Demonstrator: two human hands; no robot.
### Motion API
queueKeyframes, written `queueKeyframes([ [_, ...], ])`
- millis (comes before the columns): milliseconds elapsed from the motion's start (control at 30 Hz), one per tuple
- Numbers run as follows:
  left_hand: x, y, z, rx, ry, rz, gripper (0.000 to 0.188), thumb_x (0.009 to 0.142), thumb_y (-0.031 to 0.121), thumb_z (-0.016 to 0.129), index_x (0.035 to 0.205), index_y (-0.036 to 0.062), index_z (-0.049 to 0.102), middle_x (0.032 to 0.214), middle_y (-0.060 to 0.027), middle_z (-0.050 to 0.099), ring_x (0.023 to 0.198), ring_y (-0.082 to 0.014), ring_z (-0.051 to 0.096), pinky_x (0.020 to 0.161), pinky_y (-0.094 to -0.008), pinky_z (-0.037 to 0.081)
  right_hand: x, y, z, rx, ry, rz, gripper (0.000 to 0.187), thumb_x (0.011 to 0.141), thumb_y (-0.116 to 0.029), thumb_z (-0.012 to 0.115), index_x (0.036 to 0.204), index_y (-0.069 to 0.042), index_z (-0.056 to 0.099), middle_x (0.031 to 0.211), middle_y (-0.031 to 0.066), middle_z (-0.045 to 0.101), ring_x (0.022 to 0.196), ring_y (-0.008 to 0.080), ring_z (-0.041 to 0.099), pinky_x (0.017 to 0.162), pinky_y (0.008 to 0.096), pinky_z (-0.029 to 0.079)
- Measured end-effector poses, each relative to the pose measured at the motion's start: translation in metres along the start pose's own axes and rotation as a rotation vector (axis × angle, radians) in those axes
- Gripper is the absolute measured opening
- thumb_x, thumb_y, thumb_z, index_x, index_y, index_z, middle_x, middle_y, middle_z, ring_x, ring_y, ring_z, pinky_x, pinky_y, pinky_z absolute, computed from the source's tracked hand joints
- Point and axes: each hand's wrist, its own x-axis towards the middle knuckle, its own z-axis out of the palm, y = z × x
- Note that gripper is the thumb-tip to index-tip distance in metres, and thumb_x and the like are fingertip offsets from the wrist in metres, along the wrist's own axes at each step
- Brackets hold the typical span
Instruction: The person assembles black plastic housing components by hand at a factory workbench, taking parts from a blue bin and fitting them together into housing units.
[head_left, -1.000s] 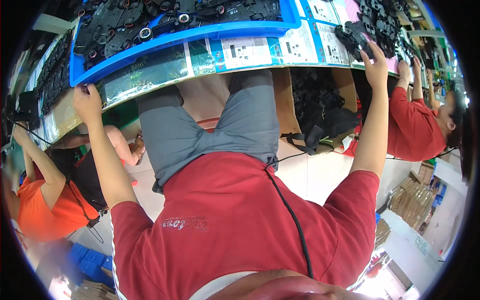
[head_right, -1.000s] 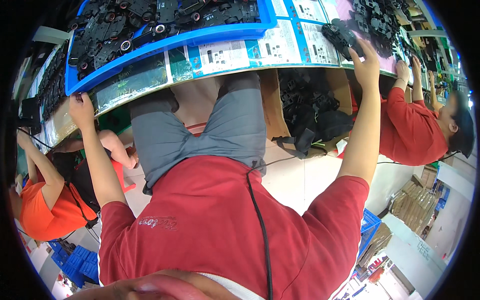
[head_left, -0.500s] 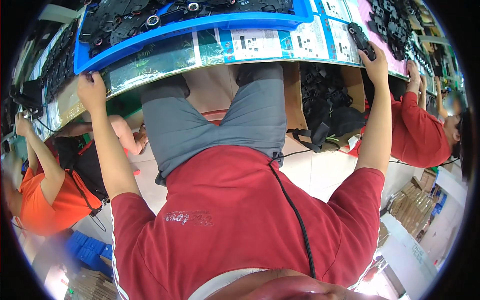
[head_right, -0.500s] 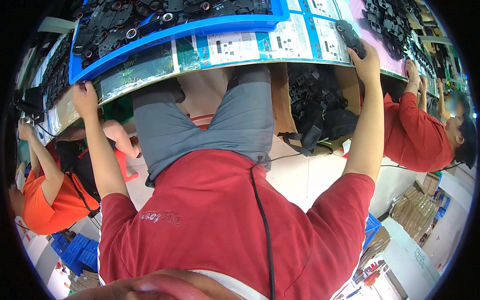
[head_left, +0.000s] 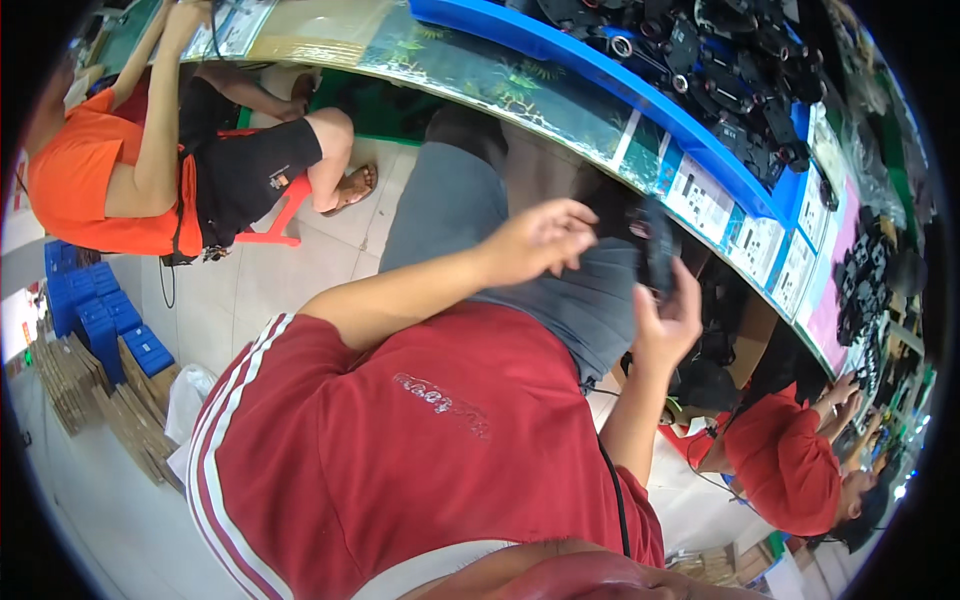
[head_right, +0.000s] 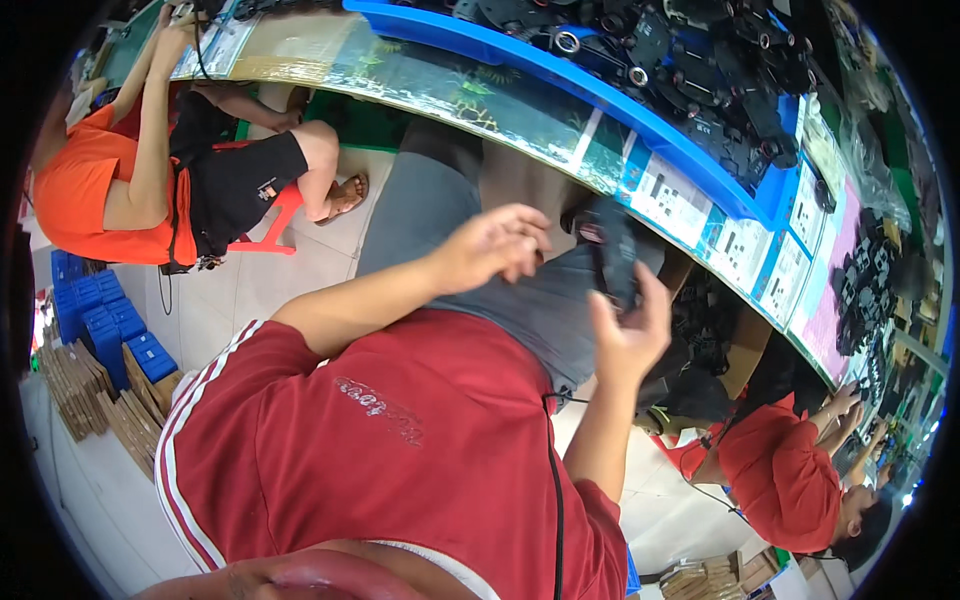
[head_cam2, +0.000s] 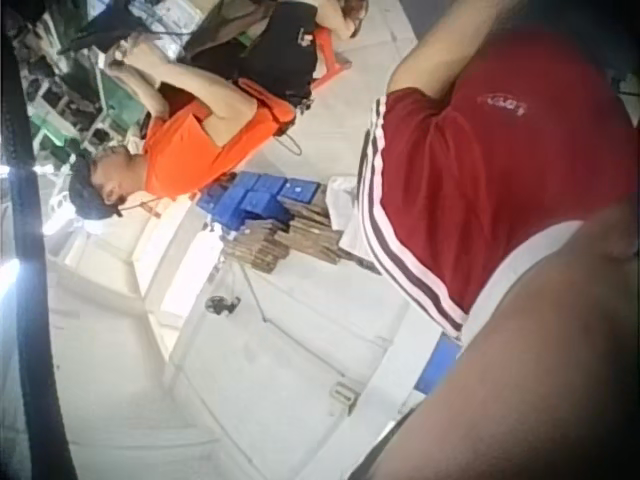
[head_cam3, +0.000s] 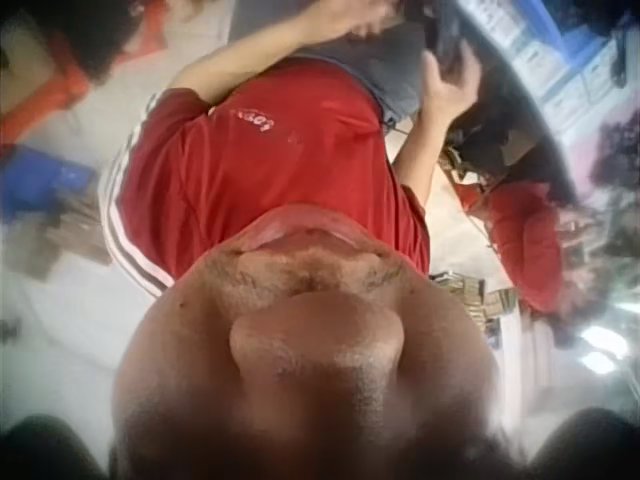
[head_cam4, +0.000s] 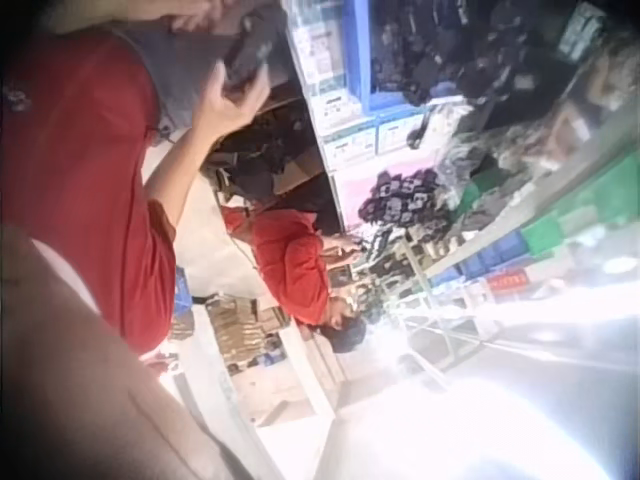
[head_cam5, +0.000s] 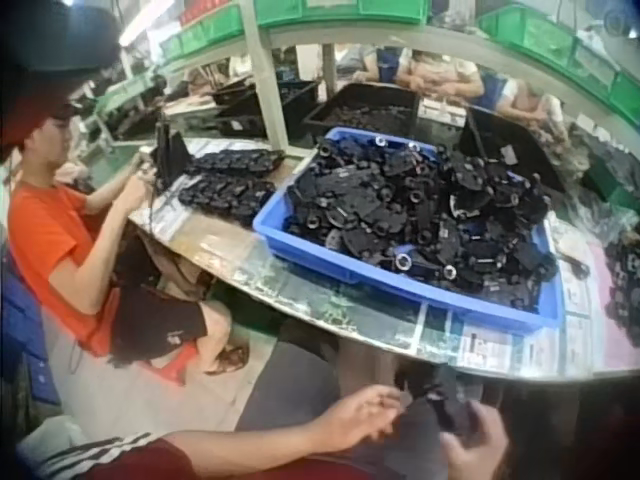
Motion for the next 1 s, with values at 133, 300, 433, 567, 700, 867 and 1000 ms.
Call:
queueKeyframes([
  [133, 0.006, 0.004, 0.008, 0.258, 0.048, 0.385, 0.042, 0.101, 0.025, 0.057, 0.134, 0.0019, 0.045, 0.114, -0.0087, 0.058, 0.093, -0.0118, 0.060, 0.075, -0.0289, 0.054, 0.009, -0.033, 0.067, -0.306, -0.160, -0.302, 0.063, 0.064, -0.010, 0.089, 0.120, 0.003, 0.062, 0.117, 0.0167, 0.063, 0.106, 0.0304, 0.063, 0.094, 0.0357, 0.049],
  [300, -0.009, 0.067, -0.039, -0.039, 0.341, 0.192, 0.047, 0.103, 0.026, 0.052, 0.142, 0.0075, 0.034, 0.125, -0.0095, 0.056, 0.098, -0.0202, 0.065, 0.067, -0.0367, 0.061, 0.040, -0.061, 0.081, -0.344, -0.266, -0.498, 0.060, 0.067, -0.019, 0.089, 0.118, 0.001, 0.064, 0.116, 0.0175, 0.064, 0.107, 0.0342, 0.062, 0.092, 0.0393, 0.051],
  [433, -0.037, 0.113, -0.116, -0.005, 0.575, 0.300, 0.049, 0.100, 0.025, 0.055, 0.140, 0.0076, 0.031, 0.125, -0.0130, 0.057, 0.101, -0.0272, 0.067, 0.067, -0.0436, 0.064, 0.080, -0.030, 0.069, -0.563, 0.007, -0.666, 0.021, 0.082, -0.011, 0.078, 0.097, 0.000, 0.068, 0.096, 0.0160, 0.069, 0.087, 0.0334, 0.066, 0.079, 0.0399, 0.053],
  [567, -0.070, 0.150, -0.205, 0.296, 0.765, 0.317, 0.050, 0.088, 0.011, 0.067, 0.131, 0.0031, 0.042, 0.118, -0.0128, 0.060, 0.094, -0.0236, 0.067, 0.066, -0.0370, 0.062, 0.116, 0.014, 0.051, -0.640, 0.138, -0.681, 0.010, 0.085, -0.007, 0.072, 0.091, 0.000, 0.067, 0.089, 0.0150, 0.067, 0.079, 0.0327, 0.063, 0.072, 0.0394, 0.051],
  [700, -0.089, 0.189, -0.259, 0.493, 0.915, 0.279, 0.041, 0.082, 0.005, 0.071, 0.120, 0.0005, 0.057, 0.105, -0.0067, 0.067, 0.085, -0.0152, 0.065, 0.063, -0.0263, 0.054, 0.117, 0.019, 0.058, -0.797, 0.320, -0.685, 0.007, 0.085, -0.005, 0.066, 0.088, 0.001, 0.068, 0.094, 0.0181, 0.065, 0.084, 0.0354, 0.062, 0.076, 0.0414, 0.051],
  [867, -0.091, 0.220, -0.335, 0.552, 1.126, 0.406, 0.047, 0.085, 0.006, 0.074, 0.125, -0.0088, 0.057, 0.101, -0.0084, 0.069, 0.083, -0.0128, 0.064, 0.066, -0.0229, 0.053, 0.121, 0.018, 0.060, -0.825, 0.362, -0.768, 0.007, 0.082, -0.007, 0.064, 0.086, -0.002, 0.068, 0.087, 0.0143, 0.059, 0.081, 0.0348, 0.058, 0.072, 0.0432, 0.046],
  [1000, -0.108, 0.229, -0.392, 0.441, 1.340, 0.426, 0.036, 0.087, 0.005, 0.071, 0.116, -0.0128, 0.061, 0.100, -0.0124, 0.068, 0.079, -0.0170, 0.066, 0.066, -0.0234, 0.055, 0.122, 0.020, 0.062, -0.813, 0.342, -0.768, 0.009, 0.082, -0.007, 0.063, 0.087, -0.003, 0.068, 0.086, 0.0138, 0.059, 0.080, 0.0345, 0.057, 0.072, 0.0432, 0.046],
])
